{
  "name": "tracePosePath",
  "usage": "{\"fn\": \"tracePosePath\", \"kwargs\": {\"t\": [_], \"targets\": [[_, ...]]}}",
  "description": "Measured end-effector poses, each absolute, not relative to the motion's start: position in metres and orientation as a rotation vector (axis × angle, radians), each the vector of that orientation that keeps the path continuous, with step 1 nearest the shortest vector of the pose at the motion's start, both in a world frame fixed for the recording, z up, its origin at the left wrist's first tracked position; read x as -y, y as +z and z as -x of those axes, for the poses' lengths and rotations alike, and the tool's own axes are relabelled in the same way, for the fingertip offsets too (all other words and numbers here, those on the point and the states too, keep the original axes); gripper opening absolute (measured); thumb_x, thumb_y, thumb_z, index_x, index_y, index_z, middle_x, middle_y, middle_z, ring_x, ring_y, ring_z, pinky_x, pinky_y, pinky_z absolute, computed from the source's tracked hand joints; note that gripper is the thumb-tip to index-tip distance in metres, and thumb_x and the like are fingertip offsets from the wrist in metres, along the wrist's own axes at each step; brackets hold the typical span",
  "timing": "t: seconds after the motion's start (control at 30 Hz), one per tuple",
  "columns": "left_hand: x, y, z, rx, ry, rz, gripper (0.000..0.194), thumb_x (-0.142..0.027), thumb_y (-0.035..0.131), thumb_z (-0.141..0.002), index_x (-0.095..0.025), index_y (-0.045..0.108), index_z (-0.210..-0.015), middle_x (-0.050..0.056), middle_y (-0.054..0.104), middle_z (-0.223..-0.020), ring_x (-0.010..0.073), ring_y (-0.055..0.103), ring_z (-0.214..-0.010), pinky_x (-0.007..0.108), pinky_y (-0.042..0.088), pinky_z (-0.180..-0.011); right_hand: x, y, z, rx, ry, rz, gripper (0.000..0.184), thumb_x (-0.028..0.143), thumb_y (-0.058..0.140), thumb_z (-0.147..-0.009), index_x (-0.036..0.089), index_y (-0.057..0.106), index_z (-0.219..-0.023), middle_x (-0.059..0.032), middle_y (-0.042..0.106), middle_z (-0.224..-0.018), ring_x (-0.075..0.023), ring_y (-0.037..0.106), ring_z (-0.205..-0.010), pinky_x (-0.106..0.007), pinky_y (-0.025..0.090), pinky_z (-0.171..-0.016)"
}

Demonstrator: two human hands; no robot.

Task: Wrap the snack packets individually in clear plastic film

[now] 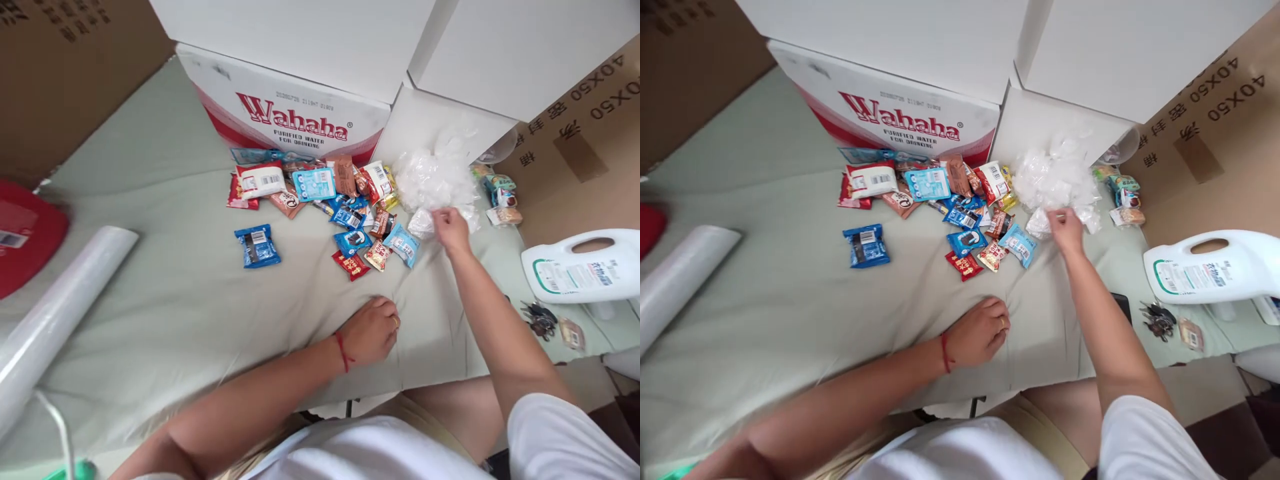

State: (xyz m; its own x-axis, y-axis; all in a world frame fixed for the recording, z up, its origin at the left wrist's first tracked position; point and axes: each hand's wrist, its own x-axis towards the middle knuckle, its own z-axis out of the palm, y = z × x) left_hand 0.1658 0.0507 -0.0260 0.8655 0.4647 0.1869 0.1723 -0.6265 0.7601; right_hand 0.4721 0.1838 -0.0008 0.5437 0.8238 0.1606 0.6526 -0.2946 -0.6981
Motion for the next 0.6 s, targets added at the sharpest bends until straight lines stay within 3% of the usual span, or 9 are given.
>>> {"fn": "tracePosePath", "kwargs": {"t": [0.1, 0.2, 0.3, 0.4, 0.47, 0.6], "targets": [[-0.051, -0.030, -0.167, -0.460, 0.602, -2.054, 0.014, -0.015, 0.057, -0.092, -0.017, 0.071, -0.087, 0.009, 0.069, -0.097, 0.0216, 0.063, -0.097, 0.039, 0.050, -0.097, -0.183, 0.003, -0.439, 1.147, 0.333, 2.081, 0.029, 0.038, 0.078, -0.075, 0.022, 0.055, -0.069, 0.0030, 0.052, -0.062, -0.0166, 0.052, -0.068, -0.030, 0.046, -0.067], [-0.054, -0.031, -0.167, -0.539, 0.755, -1.601, 0.017, -0.027, 0.058, -0.095, -0.017, 0.069, -0.087, 0.007, 0.069, -0.096, 0.0180, 0.064, -0.088, 0.033, 0.054, -0.084, -0.157, 0.020, -0.420, 0.877, 0.457, 1.719, 0.026, 0.036, 0.078, -0.074, 0.022, 0.056, -0.075, 0.0050, 0.054, -0.067, -0.0129, 0.050, -0.063, -0.026, 0.045, -0.060], [-0.062, -0.027, -0.164, -0.571, 0.749, -1.068, 0.036, -0.052, 0.059, -0.096, -0.017, 0.067, -0.098, 0.006, 0.067, -0.098, 0.0154, 0.066, -0.082, 0.025, 0.051, -0.066, -0.109, 0.031, -0.392, 0.689, 0.784, 1.293, 0.030, 0.032, 0.084, -0.067, 0.024, 0.058, -0.080, 0.0051, 0.062, -0.076, -0.0114, 0.055, -0.065, -0.024, 0.046, -0.056], [-0.071, -0.022, -0.160, -0.492, 0.649, -0.694, 0.058, -0.072, 0.060, -0.088, -0.018, 0.065, -0.110, 0.008, 0.067, -0.108, 0.0161, 0.068, -0.084, 0.024, 0.052, -0.063, -0.057, 0.025, -0.347, 0.668, 1.003, 1.219, 0.030, 0.030, 0.089, -0.065, 0.023, 0.066, -0.082, 0.0031, 0.067, -0.079, -0.0129, 0.061, -0.070, -0.025, 0.051, -0.059], [-0.076, -0.020, -0.159, -0.449, 0.604, -0.597, 0.058, -0.071, 0.071, -0.082, -0.019, 0.066, -0.107, 0.008, 0.068, -0.108, 0.0175, 0.068, -0.088, 0.029, 0.056, -0.070, -0.031, 0.017, -0.321, 0.684, 1.049, 1.294, 0.030, 0.035, 0.092, -0.067, 0.022, 0.072, -0.085, 0.0023, 0.069, -0.080, -0.0131, 0.062, -0.071, -0.026, 0.054, -0.061], [-0.082, -0.025, -0.159, -0.488, 0.692, -0.611, 0.047, -0.045, 0.093, -0.067, -0.017, 0.064, -0.093, 0.001, 0.068, -0.091, 0.0138, 0.064, -0.083, 0.029, 0.054, -0.078, -0.003, 0.008, -0.306, 0.644, 0.950, 1.422, 0.038, 0.044, 0.095, -0.064, 0.022, 0.076, -0.089, 0.0028, 0.070, -0.082, -0.0104, 0.061, -0.070, -0.022, 0.052, -0.058]]}}
